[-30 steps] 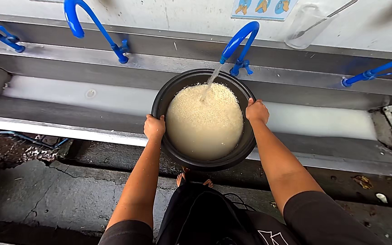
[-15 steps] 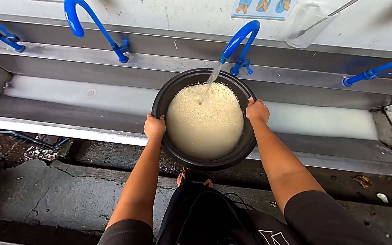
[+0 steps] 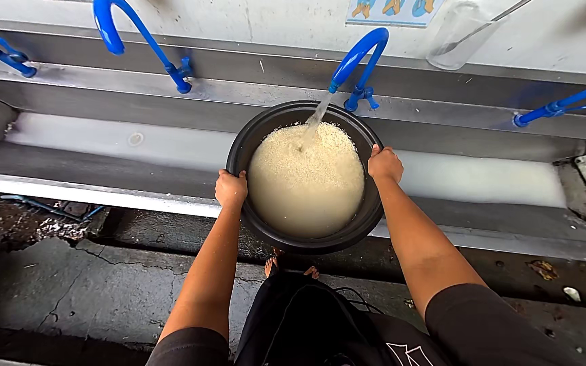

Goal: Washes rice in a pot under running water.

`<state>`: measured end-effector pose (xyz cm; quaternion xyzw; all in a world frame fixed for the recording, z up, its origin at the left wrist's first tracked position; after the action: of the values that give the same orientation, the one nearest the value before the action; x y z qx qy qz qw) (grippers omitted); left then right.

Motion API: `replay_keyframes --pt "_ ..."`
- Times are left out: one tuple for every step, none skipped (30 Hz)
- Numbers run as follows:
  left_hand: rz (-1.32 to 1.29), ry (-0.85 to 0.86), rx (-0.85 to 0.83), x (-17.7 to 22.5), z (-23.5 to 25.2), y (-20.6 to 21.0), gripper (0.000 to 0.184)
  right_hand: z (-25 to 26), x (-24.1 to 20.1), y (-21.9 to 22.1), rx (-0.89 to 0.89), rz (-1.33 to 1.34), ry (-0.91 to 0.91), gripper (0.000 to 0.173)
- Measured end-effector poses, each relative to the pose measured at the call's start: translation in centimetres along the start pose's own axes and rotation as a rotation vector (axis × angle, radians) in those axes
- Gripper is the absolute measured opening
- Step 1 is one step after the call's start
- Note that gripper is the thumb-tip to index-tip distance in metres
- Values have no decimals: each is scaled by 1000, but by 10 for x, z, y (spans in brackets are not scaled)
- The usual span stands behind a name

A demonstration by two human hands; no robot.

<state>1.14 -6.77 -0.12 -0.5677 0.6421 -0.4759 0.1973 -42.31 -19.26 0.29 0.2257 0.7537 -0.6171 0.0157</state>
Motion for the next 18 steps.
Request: replay_keyframes --pt "0 1 0 0 0 0 55 0 0 0 -1 -3 2 65" --pt "0 1 -3 0 -1 0 55 0 1 0 0 -1 3 65" --pt "1 0 -4 0 -1 0 55 1 1 1 0 -1 3 65" --pt "-1 1 -5 0 -1 0 55 1 1 1 0 -4 2 65" --pt "-4 2 -4 0 0 0 55 2 1 1 -2 -9 5 65" --pt "-3 3 -1 0 1 0 55 2 1 1 -1 -13 8 65" --pt "-1 4 0 0 1 1 55 2 1 1 -1 -11 10 64" --pt "-2 4 0 0 1 0 55 2 1 1 -3 -11 10 64" --pt "-1 2 1 0 0 0 55 2 1 1 -3 -11 8 65" --pt "0 1 1 0 0 0 55 2 1 0 -4 -14 8 65" --pt "1 -1 -1 0 1 0 55 1 0 0 -4 -17 8 65" --pt "2 -2 -4 0 0 0 55 1 1 1 -5 -19 8 65" --pt "3 0 -5 0 0 1 55 2 1 1 -4 -21 9 65" --pt "4 1 -5 0 0 1 55 2 1 1 -3 -21 9 64" --pt "4 1 -5 0 0 0 56 2 1 1 -4 -19 10 64" --pt "4 -1 -4 0 0 0 55 2 1 1 -4 -16 11 64" --pt "3 -3 -6 0 0 0 55 1 1 1 -2 -13 13 64" --pt "4 -3 -7 0 1 0 56 1 0 0 0 -15 14 65"
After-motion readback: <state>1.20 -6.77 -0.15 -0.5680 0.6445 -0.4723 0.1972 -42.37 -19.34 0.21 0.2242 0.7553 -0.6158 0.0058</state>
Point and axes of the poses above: each hand's wrist, its own z-axis towards the middle knuckle, its own y-axis out of the palm, x = y × z, the point moved 8 cm from there along z, towards the middle knuckle, and after that the axes turned 14 degrees about -y, right-handed, at the moved point
